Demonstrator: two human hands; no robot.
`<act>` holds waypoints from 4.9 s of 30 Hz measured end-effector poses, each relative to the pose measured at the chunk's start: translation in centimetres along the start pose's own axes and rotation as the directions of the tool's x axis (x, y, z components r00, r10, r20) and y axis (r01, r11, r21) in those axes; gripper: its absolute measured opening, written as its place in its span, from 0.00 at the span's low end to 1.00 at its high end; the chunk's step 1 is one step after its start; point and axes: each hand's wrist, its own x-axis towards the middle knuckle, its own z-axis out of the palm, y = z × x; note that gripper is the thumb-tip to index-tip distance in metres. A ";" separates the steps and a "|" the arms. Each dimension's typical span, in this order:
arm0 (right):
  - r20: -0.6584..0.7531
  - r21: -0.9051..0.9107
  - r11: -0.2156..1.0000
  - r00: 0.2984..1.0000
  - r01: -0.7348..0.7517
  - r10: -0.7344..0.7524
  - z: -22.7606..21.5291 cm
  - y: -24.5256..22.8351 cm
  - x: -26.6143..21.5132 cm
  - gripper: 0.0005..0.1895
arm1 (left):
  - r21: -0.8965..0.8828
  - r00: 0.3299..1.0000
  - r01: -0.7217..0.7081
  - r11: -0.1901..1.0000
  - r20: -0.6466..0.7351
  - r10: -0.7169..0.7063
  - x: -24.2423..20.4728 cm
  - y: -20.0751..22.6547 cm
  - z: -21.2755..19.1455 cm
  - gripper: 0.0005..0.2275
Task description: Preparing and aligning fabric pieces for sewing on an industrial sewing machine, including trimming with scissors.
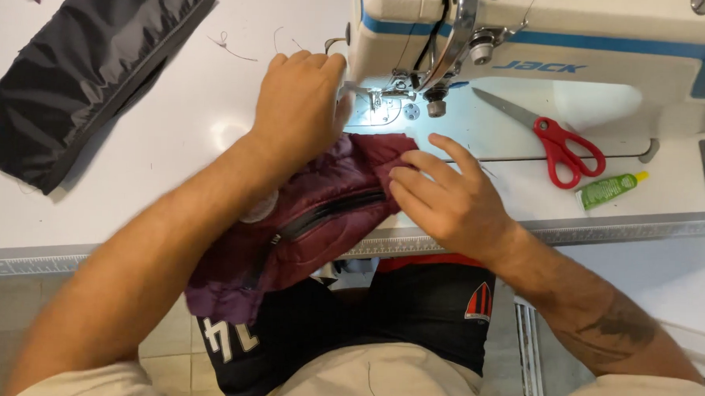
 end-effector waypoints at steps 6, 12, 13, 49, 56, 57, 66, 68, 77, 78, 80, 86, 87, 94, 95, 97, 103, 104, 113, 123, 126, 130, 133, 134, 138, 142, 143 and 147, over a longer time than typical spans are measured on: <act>-0.012 0.157 0.952 0.963 -0.262 0.268 1.0 0.5 -2.9 0.09 | 0.064 0.986 -0.012 0.998 0.169 0.001 -7.0 9.1 -7.6 0.34; -0.004 0.375 0.852 0.919 -0.365 0.395 0.8 -0.1 -3.9 0.10 | -0.017 0.872 -0.363 0.932 0.346 0.346 -7.3 4.9 -6.9 0.27; 0.011 0.389 0.850 0.925 -0.354 0.380 0.8 -0.4 -3.7 0.09 | 0.010 0.861 -0.407 0.913 0.338 0.380 -6.8 4.0 -7.2 0.24; 0.427 0.156 0.937 0.877 -0.312 0.221 4.0 2.4 -3.7 0.33 | -0.076 0.884 -0.251 0.965 0.387 0.261 -1.2 1.9 -1.8 0.27; 0.510 0.164 0.913 0.824 -0.374 0.247 6.2 4.0 -3.7 0.38 | -0.064 0.910 -0.210 0.976 0.352 0.219 -0.7 0.7 -1.6 0.27; 0.508 0.163 0.914 0.826 -0.371 0.244 6.2 3.9 -3.6 0.38 | -0.060 0.912 -0.209 0.976 0.349 0.216 -0.8 0.5 -1.5 0.27; 0.454 0.225 0.888 0.849 -0.401 0.269 5.9 3.3 -3.3 0.34 | -0.037 0.909 -0.300 0.953 0.293 0.297 -1.3 0.2 -1.8 0.30; 0.508 0.208 0.856 0.801 -0.472 0.318 5.6 3.0 -2.8 0.34 | -0.042 0.902 -0.301 0.953 0.310 0.299 -1.6 0.2 -1.9 0.30; 0.423 0.162 0.845 0.810 -0.509 0.407 6.0 2.6 -3.1 0.43 | 0.008 0.921 -0.305 0.952 0.257 0.293 -1.4 0.7 -2.1 0.30; 0.419 0.163 0.848 0.814 -0.504 0.403 6.0 2.7 -3.1 0.43 | 0.013 0.923 -0.302 0.953 0.254 0.289 -1.2 0.6 -2.0 0.30; 0.442 0.184 0.829 0.798 -0.528 0.410 6.1 2.6 -3.2 0.41 | -0.013 0.912 -0.304 0.953 0.285 0.295 -1.0 0.6 -1.9 0.25; 0.462 0.193 0.815 0.783 -0.546 0.416 6.4 2.6 -3.6 0.44 | -0.021 0.902 -0.299 0.954 0.320 0.290 -0.6 0.3 -1.8 0.24; 0.463 0.195 0.815 0.784 -0.546 0.414 6.5 2.6 -3.7 0.44 | -0.021 0.902 -0.298 0.954 0.321 0.288 -0.5 0.3 -1.8 0.24; 0.444 0.204 0.816 0.794 -0.541 0.415 6.7 2.7 -3.7 0.43 | -0.013 0.900 -0.307 0.951 0.320 0.295 -0.4 0.1 -1.7 0.26; 0.445 0.205 0.813 0.791 -0.546 0.420 6.7 2.7 -3.8 0.43 | -0.030 0.899 -0.304 0.952 0.321 0.297 -0.5 0.2 -1.6 0.26; 0.453 0.212 0.805 0.786 -0.553 0.421 6.6 2.7 -3.7 0.44 | -0.038 0.897 -0.307 0.951 0.322 0.302 -0.5 0.1 -1.7 0.27; 0.465 0.198 0.809 0.780 -0.553 0.420 6.6 2.7 -3.7 0.44 | -0.030 0.888 -0.323 0.946 0.337 0.313 -0.4 0.2 -2.1 0.26; 0.464 0.191 0.813 0.781 -0.550 0.419 6.6 2.7 -3.7 0.43 | -0.037 0.889 -0.323 0.946 0.330 0.316 -0.5 0.2 -2.1 0.25; 0.299 0.143 0.896 0.881 -0.420 0.366 5.3 2.5 -4.1 0.38 | 0.063 0.906 -0.408 0.911 0.153 0.395 -1.7 1.2 -2.6 0.11; -0.037 0.135 0.980 0.987 -0.147 0.153 2.4 0.4 -1.4 0.09 | -0.059 0.950 -0.309 0.949 0.024 0.311 -4.3 3.1 -1.9 0.16; -0.061 0.165 0.969 0.979 -0.183 0.195 2.8 -0.5 -1.1 0.08 | -0.045 0.955 -0.293 0.955 0.029 0.295 -4.9 3.2 -1.9 0.18; -0.024 0.214 0.950 0.971 -0.228 0.239 3.2 -0.4 -1.5 0.10 | -0.070 0.961 -0.275 0.959 0.014 0.276 -4.6 3.1 -1.6 0.17; 0.001 0.238 0.938 0.966 -0.251 0.258 3.4 -0.5 -1.8 0.09 | -0.067 0.962 -0.271 0.960 0.009 0.272 -4.5 3.3 -2.0 0.19; 0.007 0.255 0.931 0.964 -0.260 0.267 3.3 -0.4 -1.9 0.08 | -0.053 0.961 -0.272 0.961 0.029 0.274 -4.3 3.4 -2.3 0.21; 0.004 0.253 0.937 0.969 -0.240 0.247 3.0 -0.2 -1.8 0.07 | -0.002 0.951 -0.306 0.952 0.044 0.306 -4.1 3.4 -2.4 0.19; 0.053 0.244 0.953 0.983 -0.181 0.173 1.1 1.5 -2.3 0.04 | -0.001 0.942 -0.326 0.945 0.085 0.325 -4.2 3.2 -2.1 0.16; 0.051 0.239 0.954 0.984 -0.181 0.174 0.9 1.3 -2.6 0.04 | 0.006 0.936 -0.331 0.944 0.130 0.327 -4.3 3.1 -1.9 0.17; 0.044 0.228 0.957 0.984 -0.178 0.173 -2.0 3.8 -5.7 0.05 | 0.005 0.928 -0.351 0.936 0.138 0.347 -4.3 2.8 -1.7 0.17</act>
